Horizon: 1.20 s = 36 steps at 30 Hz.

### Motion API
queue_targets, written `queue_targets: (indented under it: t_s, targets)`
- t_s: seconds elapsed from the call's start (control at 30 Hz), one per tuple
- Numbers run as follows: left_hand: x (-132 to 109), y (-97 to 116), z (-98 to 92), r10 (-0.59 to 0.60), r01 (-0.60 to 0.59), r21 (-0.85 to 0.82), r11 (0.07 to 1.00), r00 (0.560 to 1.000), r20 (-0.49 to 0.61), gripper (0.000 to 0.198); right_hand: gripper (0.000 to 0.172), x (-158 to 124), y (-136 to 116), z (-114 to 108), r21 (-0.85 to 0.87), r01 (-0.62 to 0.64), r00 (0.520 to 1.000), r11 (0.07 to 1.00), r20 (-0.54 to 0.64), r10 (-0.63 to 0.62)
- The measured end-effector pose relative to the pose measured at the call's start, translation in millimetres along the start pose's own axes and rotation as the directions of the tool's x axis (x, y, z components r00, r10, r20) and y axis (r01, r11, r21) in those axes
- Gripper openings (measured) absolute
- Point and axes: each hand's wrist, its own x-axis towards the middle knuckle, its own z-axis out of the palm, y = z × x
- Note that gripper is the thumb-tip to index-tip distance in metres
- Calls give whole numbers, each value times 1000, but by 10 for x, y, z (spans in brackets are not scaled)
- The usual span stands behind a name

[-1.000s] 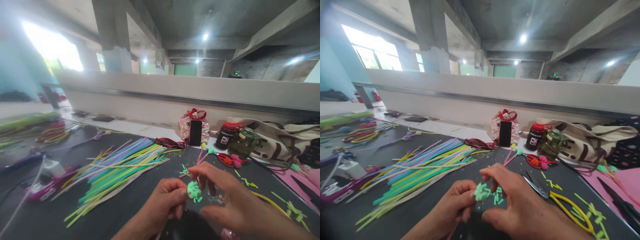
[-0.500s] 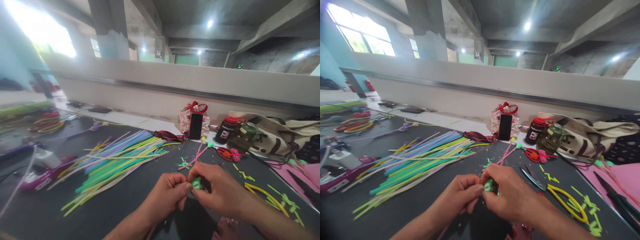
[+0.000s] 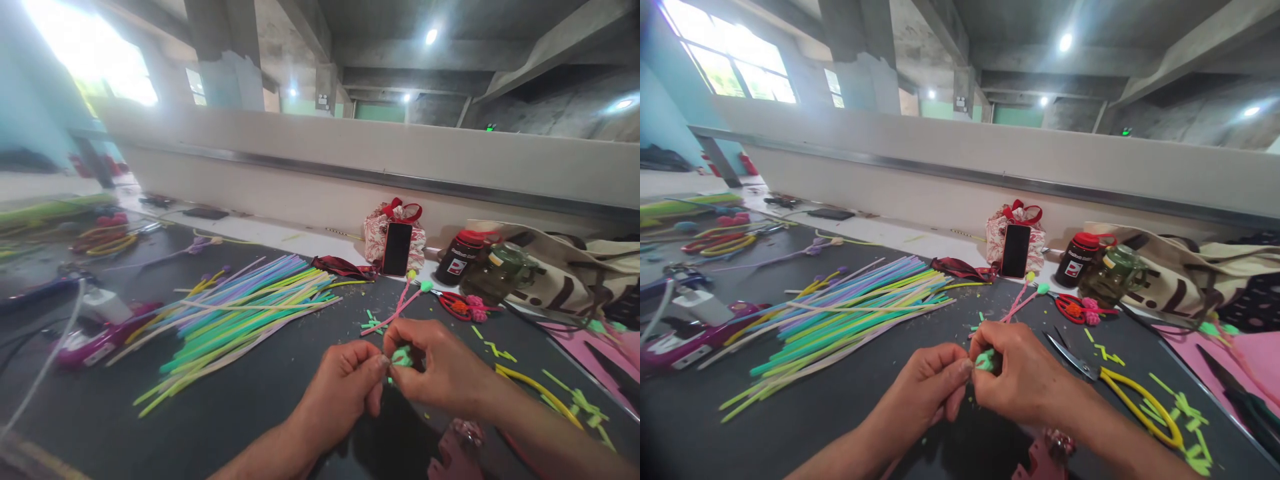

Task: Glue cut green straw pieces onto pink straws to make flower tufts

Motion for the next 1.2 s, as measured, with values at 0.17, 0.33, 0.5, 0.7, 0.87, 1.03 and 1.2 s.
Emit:
queue_targets:
  t_s: [0.17,0.33,0.5,0.7,0.87,1.03,1.2]
  targets:
    - [8,-28,-3,-9,9,14,1000,1000,12,27,7,24,16,10,22,-16,1000,1000,21,16]
    - [7,-20,-11,-10,10,42,999,1000,10,27,9,31,21,16,39,-36,999,999,37,35]
    - [0,-23,-12,-1,0,61,998,1000,11,27,7,11,20,16,69,-55,997,996,57,51]
    - [14,-38,-25,-25,24,73,997,999,21,26,7,6,27,26,49,-36,998,998,44,34]
    - [47,13,-37,-62,62,-8,998,998,25,25,9,27,103,35,40,12,1000,999,24,-13]
    - [64,34,-63,-124,130,-68,989,988,90,20,9,-12,152,20,29,112,994,993,-9,-111]
    - [71,25,-93,-128,133,-63,989,989,74,27,16,-45,144,35,34,125,992,992,14,-126]
